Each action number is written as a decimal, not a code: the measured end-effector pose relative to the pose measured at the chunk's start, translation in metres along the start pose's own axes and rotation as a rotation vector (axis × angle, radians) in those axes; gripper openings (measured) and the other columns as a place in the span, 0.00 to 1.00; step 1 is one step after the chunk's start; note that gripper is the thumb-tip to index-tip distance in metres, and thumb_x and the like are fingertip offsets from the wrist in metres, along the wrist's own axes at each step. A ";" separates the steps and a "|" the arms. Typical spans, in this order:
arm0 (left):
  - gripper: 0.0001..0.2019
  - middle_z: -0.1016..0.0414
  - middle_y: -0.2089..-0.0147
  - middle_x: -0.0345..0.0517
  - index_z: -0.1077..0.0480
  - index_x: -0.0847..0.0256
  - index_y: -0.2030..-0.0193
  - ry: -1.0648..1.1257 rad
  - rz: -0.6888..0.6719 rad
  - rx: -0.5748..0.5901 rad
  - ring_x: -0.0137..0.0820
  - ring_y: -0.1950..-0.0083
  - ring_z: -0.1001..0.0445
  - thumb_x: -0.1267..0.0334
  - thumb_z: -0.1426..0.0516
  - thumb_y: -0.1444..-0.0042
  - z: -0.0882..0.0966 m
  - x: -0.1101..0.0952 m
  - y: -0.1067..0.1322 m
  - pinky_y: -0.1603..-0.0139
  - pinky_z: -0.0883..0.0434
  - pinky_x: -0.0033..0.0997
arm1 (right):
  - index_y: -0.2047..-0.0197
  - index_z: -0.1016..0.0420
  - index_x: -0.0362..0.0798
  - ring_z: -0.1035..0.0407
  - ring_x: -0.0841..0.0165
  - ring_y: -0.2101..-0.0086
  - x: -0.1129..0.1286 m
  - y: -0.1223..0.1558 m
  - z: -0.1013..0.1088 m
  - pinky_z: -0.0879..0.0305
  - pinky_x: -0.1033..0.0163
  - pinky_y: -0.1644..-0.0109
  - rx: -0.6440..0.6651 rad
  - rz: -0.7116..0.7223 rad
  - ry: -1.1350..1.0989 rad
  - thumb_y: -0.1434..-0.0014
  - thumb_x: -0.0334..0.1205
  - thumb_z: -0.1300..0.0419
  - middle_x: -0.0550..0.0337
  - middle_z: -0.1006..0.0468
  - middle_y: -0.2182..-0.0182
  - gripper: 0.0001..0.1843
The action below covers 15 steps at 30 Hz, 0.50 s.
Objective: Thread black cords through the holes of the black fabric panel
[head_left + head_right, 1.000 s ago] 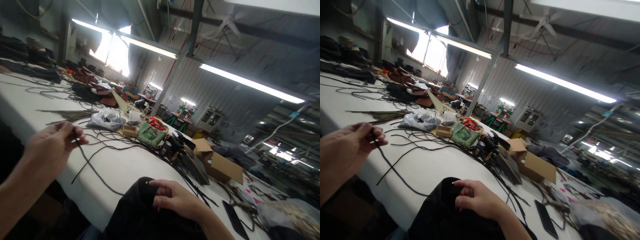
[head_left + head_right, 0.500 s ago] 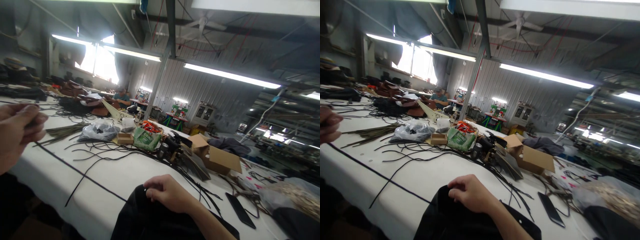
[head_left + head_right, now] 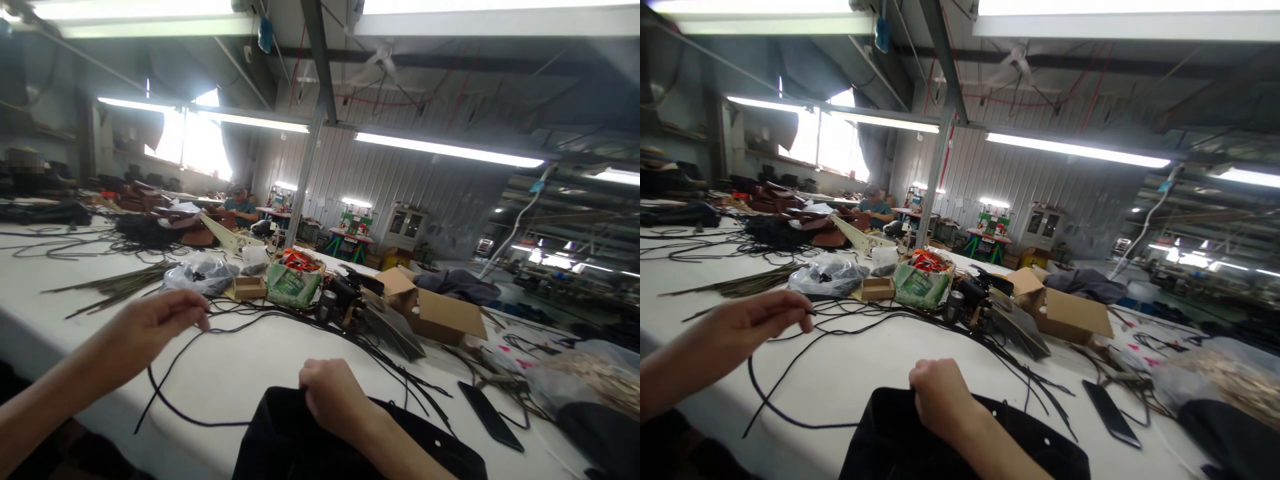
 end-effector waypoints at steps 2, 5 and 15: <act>0.20 0.13 0.63 0.46 0.18 0.56 0.58 0.042 -0.034 0.107 0.38 0.65 0.24 0.42 0.39 0.40 -0.031 0.009 0.004 0.59 0.26 0.38 | 0.58 0.19 0.48 0.22 0.63 0.68 0.008 0.015 -0.006 0.54 0.54 0.70 -0.050 0.026 0.047 0.37 0.26 0.38 0.56 0.15 0.58 0.09; 0.14 0.13 0.62 0.43 0.17 0.55 0.60 0.032 -0.130 0.240 0.37 0.60 0.20 0.51 0.40 0.33 -0.080 0.019 0.010 0.55 0.27 0.35 | 0.59 0.22 0.47 0.26 0.64 0.72 0.016 0.035 -0.016 0.54 0.54 0.72 -0.095 0.096 0.098 0.34 0.22 0.40 0.56 0.17 0.59 0.11; 0.08 0.12 0.62 0.43 0.16 0.59 0.63 0.071 -0.204 0.623 0.34 0.59 0.17 0.68 0.39 0.39 -0.167 0.023 0.031 0.54 0.27 0.29 | 0.66 0.28 0.51 0.37 0.64 0.81 0.027 0.060 -0.040 0.55 0.54 0.76 -0.562 0.356 0.251 0.38 0.26 0.44 0.60 0.27 0.72 0.11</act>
Point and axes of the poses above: each hand's wrist, its own y-axis away from the middle knuckle, its own z-axis out of the back of the hand, x = y × z, the point moved 2 cm from there along -y, towards the middle knuckle
